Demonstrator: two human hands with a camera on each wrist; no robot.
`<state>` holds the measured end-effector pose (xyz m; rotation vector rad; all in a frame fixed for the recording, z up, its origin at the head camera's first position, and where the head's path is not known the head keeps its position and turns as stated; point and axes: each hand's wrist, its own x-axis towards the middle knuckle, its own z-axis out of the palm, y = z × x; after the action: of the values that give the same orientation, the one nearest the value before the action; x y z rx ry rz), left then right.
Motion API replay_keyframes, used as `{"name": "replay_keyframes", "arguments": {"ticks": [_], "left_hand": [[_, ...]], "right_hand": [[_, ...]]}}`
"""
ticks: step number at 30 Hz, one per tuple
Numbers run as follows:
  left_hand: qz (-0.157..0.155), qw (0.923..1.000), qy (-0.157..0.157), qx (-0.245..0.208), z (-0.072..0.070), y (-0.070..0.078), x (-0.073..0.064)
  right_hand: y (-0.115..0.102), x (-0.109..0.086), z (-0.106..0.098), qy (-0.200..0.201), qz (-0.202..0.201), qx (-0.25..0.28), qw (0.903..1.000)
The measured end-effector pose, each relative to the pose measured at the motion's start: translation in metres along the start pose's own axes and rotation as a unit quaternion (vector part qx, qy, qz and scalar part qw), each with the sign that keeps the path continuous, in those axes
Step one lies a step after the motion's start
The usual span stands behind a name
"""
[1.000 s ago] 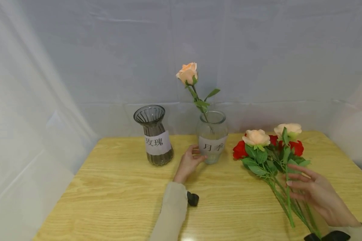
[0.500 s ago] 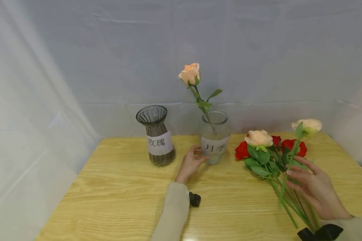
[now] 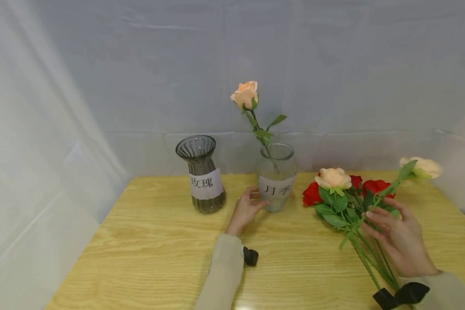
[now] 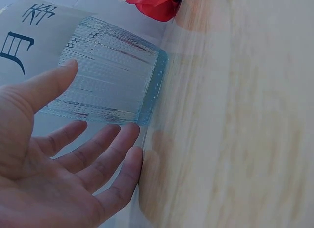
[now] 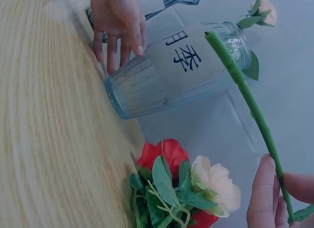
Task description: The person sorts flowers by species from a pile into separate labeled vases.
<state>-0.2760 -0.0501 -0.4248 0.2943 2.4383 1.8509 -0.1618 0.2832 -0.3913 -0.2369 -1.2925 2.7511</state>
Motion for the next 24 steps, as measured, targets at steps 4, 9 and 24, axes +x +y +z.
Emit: {"name": "replay_keyframes", "arguments": {"ticks": [4,9,24], "left_hand": [[-0.003,1.0000,0.000,-0.002,-0.001,0.000,-0.001],[-0.004,1.0000,0.000,-0.007,-0.001,0.000,-0.001],[0.000,1.0000,0.001,-0.007,0.000,0.000,-0.001]], "right_hand": [[0.001,0.001,0.006,0.006,-0.014,0.016,0.9998],[0.002,0.002,0.017,0.008,-0.040,0.043,0.9982],[0.010,0.010,0.052,0.064,-0.090,0.093,0.9894]]}}
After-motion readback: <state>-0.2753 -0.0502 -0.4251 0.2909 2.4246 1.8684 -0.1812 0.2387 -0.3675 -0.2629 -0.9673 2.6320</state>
